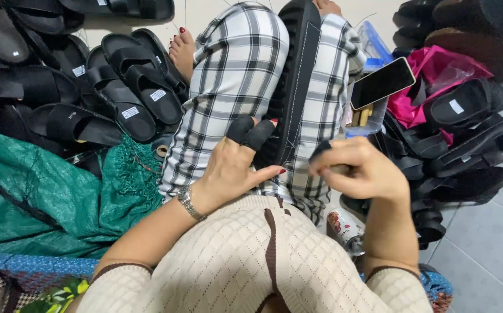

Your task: The person is hand-stitching the sole of a black sandal using a needle and thread while sitting on the floor.

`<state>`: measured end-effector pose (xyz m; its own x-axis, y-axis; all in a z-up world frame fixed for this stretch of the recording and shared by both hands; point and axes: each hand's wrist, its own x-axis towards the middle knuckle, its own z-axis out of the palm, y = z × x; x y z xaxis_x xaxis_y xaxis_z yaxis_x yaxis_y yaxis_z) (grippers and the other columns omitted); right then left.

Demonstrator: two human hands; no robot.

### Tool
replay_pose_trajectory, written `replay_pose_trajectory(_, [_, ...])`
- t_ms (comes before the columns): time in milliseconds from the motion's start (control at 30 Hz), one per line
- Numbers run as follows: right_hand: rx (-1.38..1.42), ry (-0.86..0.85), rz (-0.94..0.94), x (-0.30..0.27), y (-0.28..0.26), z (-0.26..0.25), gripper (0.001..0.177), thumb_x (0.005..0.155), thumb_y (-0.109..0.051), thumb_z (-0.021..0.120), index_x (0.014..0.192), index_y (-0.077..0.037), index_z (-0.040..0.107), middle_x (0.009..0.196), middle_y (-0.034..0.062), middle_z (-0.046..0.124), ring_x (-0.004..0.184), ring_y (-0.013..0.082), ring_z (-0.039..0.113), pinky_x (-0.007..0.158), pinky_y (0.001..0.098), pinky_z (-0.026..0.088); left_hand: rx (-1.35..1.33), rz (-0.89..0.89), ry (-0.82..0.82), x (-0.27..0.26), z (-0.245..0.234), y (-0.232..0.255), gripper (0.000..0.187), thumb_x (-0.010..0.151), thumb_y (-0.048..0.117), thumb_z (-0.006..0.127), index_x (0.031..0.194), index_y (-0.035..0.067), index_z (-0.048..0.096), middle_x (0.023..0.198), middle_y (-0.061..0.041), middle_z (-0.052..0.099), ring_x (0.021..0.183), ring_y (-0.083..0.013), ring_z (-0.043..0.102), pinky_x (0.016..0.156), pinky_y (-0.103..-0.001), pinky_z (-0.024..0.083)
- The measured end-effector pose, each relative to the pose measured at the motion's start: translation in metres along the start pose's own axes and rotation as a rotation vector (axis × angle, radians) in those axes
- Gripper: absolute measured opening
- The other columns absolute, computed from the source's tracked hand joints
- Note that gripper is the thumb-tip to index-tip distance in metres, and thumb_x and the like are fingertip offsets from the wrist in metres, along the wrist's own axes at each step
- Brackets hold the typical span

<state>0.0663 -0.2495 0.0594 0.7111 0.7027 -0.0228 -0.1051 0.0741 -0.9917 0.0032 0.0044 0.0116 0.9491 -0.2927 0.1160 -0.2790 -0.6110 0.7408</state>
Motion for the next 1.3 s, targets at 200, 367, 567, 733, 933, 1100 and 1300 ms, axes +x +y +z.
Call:
replay_pose_trajectory(200, [-1.031, 0.013, 0.242, 0.004, 0.003, 0.021, 0.032, 0.07, 0.002, 0.079, 0.101, -0.005, 0.076, 0.073, 0.0135, 0.076, 0.067, 0.0328, 0.074, 0.063, 0.0402, 0.057, -0.179, -0.024, 0.15, -0.007, 0.01, -0.01, 0.033, 0.087, 0.023, 0.082, 0.116, 0.01, 0.075, 0.094, -0.012, 0.069, 0.086, -0.0337, 0.071, 0.074, -0.038, 0.058])
replay_pose_trajectory(367, [-1.107, 0.915, -0.066, -0.028, 0.009, -0.003, 0.011, 0.089, 0.011, 0.075, 0.099, 0.005, 0.078, 0.08, 0.011, 0.066, 0.066, 0.021, 0.05, 0.068, 0.0355, 0.044, 0.641, 0.114, 0.173, -0.048, -0.019, -0.072, 0.013, 0.089, 0.019, 0.073, 0.093, 0.007, 0.074, 0.064, -0.006, 0.054, 0.049, -0.024, 0.04, 0.049, -0.041, 0.033])
replay_pose_trajectory(567, [-1.16, 0.782, -0.079, -0.044, 0.008, -0.019, 0.05, 0.075, 0.026, 0.06, 0.12, 0.011, 0.074, 0.118, 0.0248, 0.076, 0.08, 0.0256, 0.065, 0.074, 0.0334, 0.05, 0.603, -0.148, 0.073, -0.008, -0.1, -0.047, 0.02, 0.092, 0.01, 0.077, 0.109, -0.001, 0.076, 0.13, -0.022, 0.062, 0.114, -0.0425, 0.047, 0.097, -0.051, 0.037])
replay_pose_trajectory(733, [-0.672, 0.291, 0.098, -0.017, 0.027, 0.003, 0.024, 0.086, -0.008, 0.077, 0.111, -0.004, 0.075, 0.086, 0.0176, 0.072, 0.074, 0.0351, 0.068, 0.068, 0.0423, 0.053, 0.179, -0.026, -0.315, 0.006, -0.045, -0.007, 0.041, 0.095, 0.038, 0.067, 0.067, 0.009, 0.067, 0.057, -0.015, 0.063, 0.061, -0.0394, 0.065, 0.057, -0.047, 0.049])
replay_pose_trajectory(933, [0.359, 0.253, -0.043, -0.018, 0.052, 0.009, 0.01, 0.09, -0.004, 0.067, 0.082, 0.001, 0.068, 0.077, 0.0214, 0.069, 0.052, 0.0175, 0.058, 0.051, 0.0295, 0.047, -0.927, -0.204, -0.593, 0.005, -0.035, -0.008, 0.031, 0.096, 0.021, 0.068, 0.125, 0.01, 0.066, 0.076, -0.002, 0.069, 0.065, -0.0127, 0.063, 0.062, -0.026, 0.053])
replay_pose_trajectory(1100, [0.836, 0.389, -0.096, -0.029, 0.098, 0.006, 0.023, 0.099, -0.014, 0.056, 0.088, 0.006, 0.054, 0.057, 0.0252, 0.061, 0.029, 0.0081, 0.031, 0.028, 0.0245, 0.029, 0.079, 0.128, -0.008, 0.028, -0.027, 0.015, 0.051, 0.097, 0.041, 0.067, 0.068, 0.0, 0.069, 0.062, -0.018, 0.05, 0.063, -0.0416, 0.061, 0.056, -0.048, 0.049])
replay_pose_trajectory(1300, [0.505, 0.62, -0.027, -0.005, 0.07, 0.028, 0.021, 0.099, -0.006, 0.059, 0.089, 0.012, 0.056, 0.048, 0.0108, 0.038, 0.039, 0.0106, 0.027, 0.032, 0.026, 0.032, 0.196, 0.104, 0.023, -0.036, -0.005, -0.014, 0.06, 0.097, 0.047, 0.067, 0.054, 0.008, 0.051, 0.055, -0.01, 0.038, 0.053, -0.0354, 0.055, 0.049, -0.04, 0.043])
